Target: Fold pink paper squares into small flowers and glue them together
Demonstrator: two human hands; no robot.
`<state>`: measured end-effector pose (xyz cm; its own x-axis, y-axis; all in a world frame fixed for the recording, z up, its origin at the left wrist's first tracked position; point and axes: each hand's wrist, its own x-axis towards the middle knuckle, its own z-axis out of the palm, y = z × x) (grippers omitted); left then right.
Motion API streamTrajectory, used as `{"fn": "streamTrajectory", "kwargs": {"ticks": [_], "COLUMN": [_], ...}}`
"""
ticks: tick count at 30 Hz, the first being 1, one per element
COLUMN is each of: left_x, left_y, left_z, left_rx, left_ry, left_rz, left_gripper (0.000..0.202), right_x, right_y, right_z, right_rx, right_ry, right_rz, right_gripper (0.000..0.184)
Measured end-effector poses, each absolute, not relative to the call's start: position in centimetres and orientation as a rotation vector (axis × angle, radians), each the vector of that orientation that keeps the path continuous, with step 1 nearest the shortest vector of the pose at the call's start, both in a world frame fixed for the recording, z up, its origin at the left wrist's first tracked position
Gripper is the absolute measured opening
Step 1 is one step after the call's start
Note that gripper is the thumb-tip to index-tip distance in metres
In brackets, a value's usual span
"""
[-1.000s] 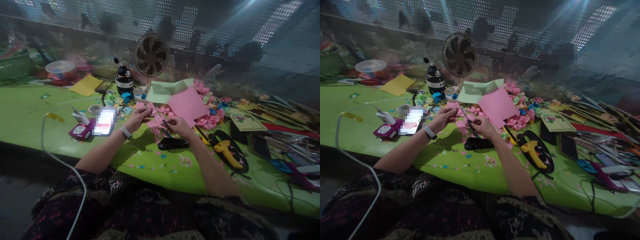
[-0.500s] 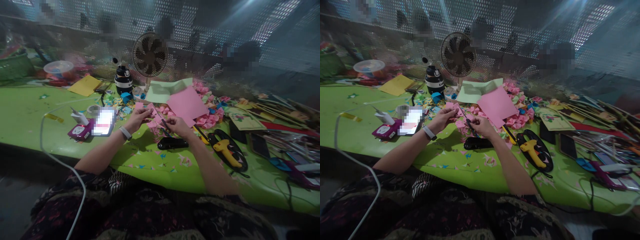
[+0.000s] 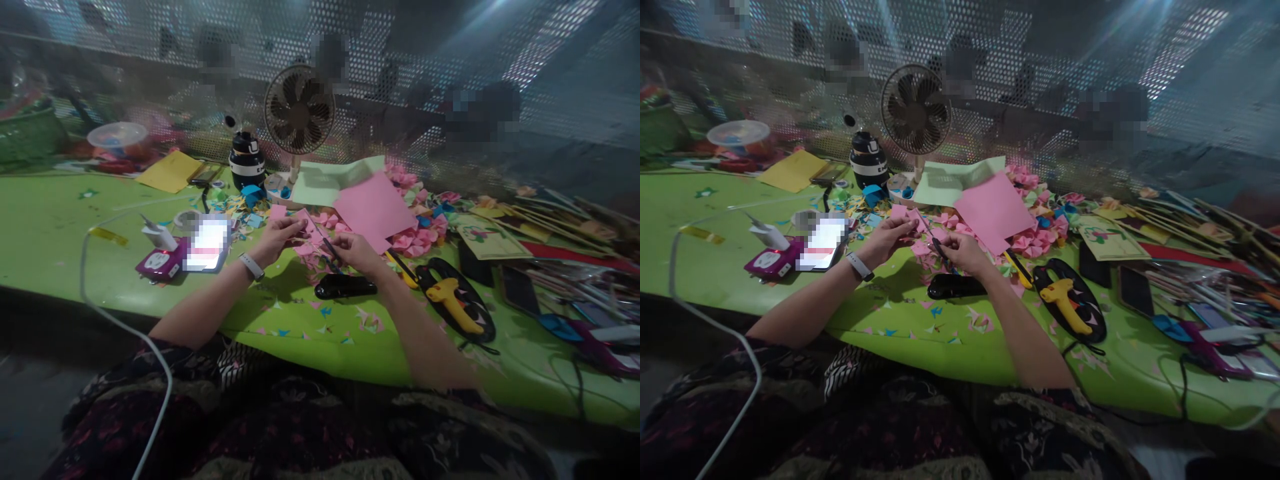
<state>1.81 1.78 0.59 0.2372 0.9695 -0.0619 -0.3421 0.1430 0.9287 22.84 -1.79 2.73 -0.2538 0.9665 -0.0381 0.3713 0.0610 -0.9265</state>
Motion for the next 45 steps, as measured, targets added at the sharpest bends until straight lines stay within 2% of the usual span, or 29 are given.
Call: {"fn": "streamTrajectory", "kwargs": {"ticks": [3, 8, 11, 16, 20, 27, 29, 33, 39, 45], "left_x": [1.9, 2.1, 2.5, 2.8, 2.6, 2.9, 3.0, 2.9, 2.7, 2.6], "left_y": [2.2, 1.9, 1.2, 1.2, 1.6, 1.5, 1.5, 1.8, 2.0, 1.6], "left_z": [0.7, 1.2, 1.1, 0.3, -0.1, 0.5, 0.5, 0.1, -0.7, -0.7], "left_rx": [0.778, 0.521, 0.492, 0.493, 0.537, 0.489, 0.468, 0.502, 0.63, 0.747], "left_ry": [0.803, 0.645, 0.57, 0.597, 0.672, 0.738, 0.722, 0.705, 0.711, 0.78], "left_rz": [1.206, 1.105, 1.086, 1.088, 1.082, 1.141, 1.15, 1.147, 1.096, 1.047], "left_gripper": [0.021, 0.06, 0.065, 0.053, 0.048, 0.015, 0.01, 0.012, 0.017, 0.022], "right_x": [22.7, 22.5, 22.6, 22.8, 22.8, 23.5, 23.9, 24.9, 26.8, 27.4], "right_y": [-2.1, -2.2, -2.1, -1.9, -1.8, -1.8, -1.6, -0.9, 0.3, 0.9], "right_z": [3.1, 3.3, 3.1, 2.8, 2.7, 3.2, 3.3, 3.0, 1.5, 0.8], "right_rx": [-1.35, -1.356, -1.371, -1.424, -1.451, -1.378, -1.346, -1.412, -1.898, -2.093], "right_ry": [-1.677, -1.715, -1.752, -1.772, -1.757, -1.7, -1.644, -1.581, -1.833, -2.133], "right_rz": [1.241, 1.29, 1.254, 1.208, 1.245, 1.34, 1.325, 1.165, 0.598, 0.238], "right_gripper": [0.056, 0.057, 0.056, 0.049, 0.051, 0.058, 0.058, 0.053, 0.027, 0.028]}}
